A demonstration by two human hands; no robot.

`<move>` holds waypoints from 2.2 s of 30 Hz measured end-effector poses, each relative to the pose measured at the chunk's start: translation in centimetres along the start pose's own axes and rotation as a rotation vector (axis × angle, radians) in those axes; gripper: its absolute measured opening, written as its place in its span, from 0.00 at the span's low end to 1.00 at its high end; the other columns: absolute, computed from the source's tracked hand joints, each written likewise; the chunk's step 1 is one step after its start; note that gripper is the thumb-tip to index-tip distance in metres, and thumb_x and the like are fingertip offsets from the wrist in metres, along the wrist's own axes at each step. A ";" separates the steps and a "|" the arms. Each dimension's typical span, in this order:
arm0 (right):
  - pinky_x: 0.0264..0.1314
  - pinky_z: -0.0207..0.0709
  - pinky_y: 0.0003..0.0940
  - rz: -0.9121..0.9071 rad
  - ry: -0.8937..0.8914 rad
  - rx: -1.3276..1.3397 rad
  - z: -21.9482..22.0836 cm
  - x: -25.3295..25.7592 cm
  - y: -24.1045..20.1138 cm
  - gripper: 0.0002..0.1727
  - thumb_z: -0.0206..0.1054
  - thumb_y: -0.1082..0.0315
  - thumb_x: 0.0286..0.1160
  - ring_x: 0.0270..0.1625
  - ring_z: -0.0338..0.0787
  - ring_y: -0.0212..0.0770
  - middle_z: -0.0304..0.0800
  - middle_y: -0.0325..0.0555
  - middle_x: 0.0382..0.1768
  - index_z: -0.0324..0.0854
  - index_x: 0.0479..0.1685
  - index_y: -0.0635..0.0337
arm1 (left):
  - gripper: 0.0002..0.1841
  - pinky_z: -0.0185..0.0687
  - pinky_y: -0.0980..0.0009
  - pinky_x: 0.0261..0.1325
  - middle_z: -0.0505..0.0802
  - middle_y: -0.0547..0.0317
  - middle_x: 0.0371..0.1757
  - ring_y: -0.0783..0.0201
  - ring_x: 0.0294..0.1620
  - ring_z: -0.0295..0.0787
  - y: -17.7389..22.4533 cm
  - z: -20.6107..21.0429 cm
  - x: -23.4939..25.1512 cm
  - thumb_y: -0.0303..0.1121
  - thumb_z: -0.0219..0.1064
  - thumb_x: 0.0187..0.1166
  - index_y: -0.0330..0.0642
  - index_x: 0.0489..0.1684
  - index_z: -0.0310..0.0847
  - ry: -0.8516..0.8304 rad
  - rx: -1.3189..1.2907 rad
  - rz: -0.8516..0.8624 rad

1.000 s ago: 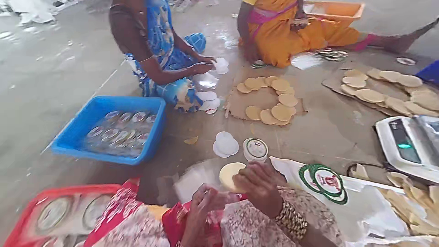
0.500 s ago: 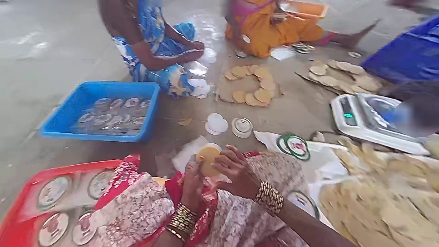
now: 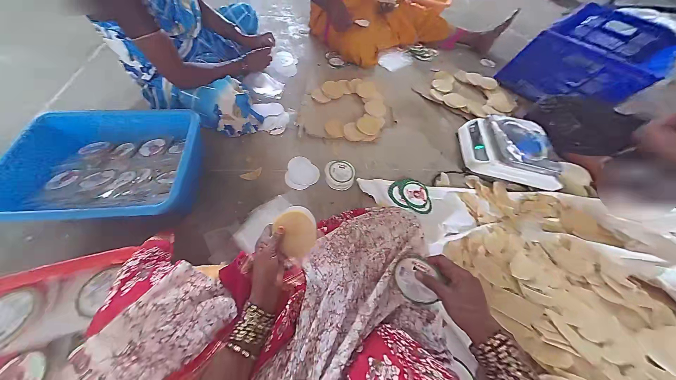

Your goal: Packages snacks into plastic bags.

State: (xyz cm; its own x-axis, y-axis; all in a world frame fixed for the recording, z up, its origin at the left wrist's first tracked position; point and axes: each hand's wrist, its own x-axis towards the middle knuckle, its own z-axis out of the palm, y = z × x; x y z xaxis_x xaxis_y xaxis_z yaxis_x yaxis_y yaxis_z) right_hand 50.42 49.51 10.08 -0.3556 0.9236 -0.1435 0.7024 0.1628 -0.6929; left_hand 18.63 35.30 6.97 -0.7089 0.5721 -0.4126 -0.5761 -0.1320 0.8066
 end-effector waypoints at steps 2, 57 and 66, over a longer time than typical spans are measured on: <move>0.33 0.83 0.22 -0.121 0.096 0.270 1.2 0.6 -2.8 0.11 0.77 0.62 0.60 0.28 0.87 0.22 0.90 0.30 0.27 0.87 0.39 0.57 | 0.11 0.93 0.64 0.46 0.93 0.51 0.44 0.62 0.41 0.94 -0.4 -0.2 0.0 0.26 0.53 0.90 0.30 0.62 0.75 -0.010 0.005 0.001; 0.74 0.75 0.63 -0.137 -0.406 -0.477 18.3 13.5 -11.9 0.27 0.68 0.60 0.80 0.69 0.87 0.63 0.90 0.61 0.64 0.78 0.79 0.55 | 0.10 0.87 0.71 0.42 0.91 0.57 0.40 0.67 0.35 0.90 -2.4 -0.1 1.9 0.25 0.53 0.89 0.32 0.55 0.78 0.156 -0.061 0.129; 0.67 0.78 0.63 -0.144 -0.271 -0.152 18.2 13.5 -10.9 0.19 0.72 0.62 0.76 0.59 0.92 0.60 0.93 0.61 0.53 0.87 0.62 0.61 | 0.04 0.82 0.76 0.34 0.88 0.60 0.33 0.73 0.26 0.82 -3.0 0.2 1.6 0.19 0.61 0.79 0.31 0.45 0.81 0.102 0.056 0.186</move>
State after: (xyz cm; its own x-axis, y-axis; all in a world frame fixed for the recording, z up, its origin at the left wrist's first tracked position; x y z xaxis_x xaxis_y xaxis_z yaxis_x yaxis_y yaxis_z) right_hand 26.79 53.93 2.84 -0.5939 0.7651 -0.2486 0.7100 0.3533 -0.6091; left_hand 19.29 36.81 3.95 -0.8398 0.4570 -0.2931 -0.4104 -0.1808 0.8938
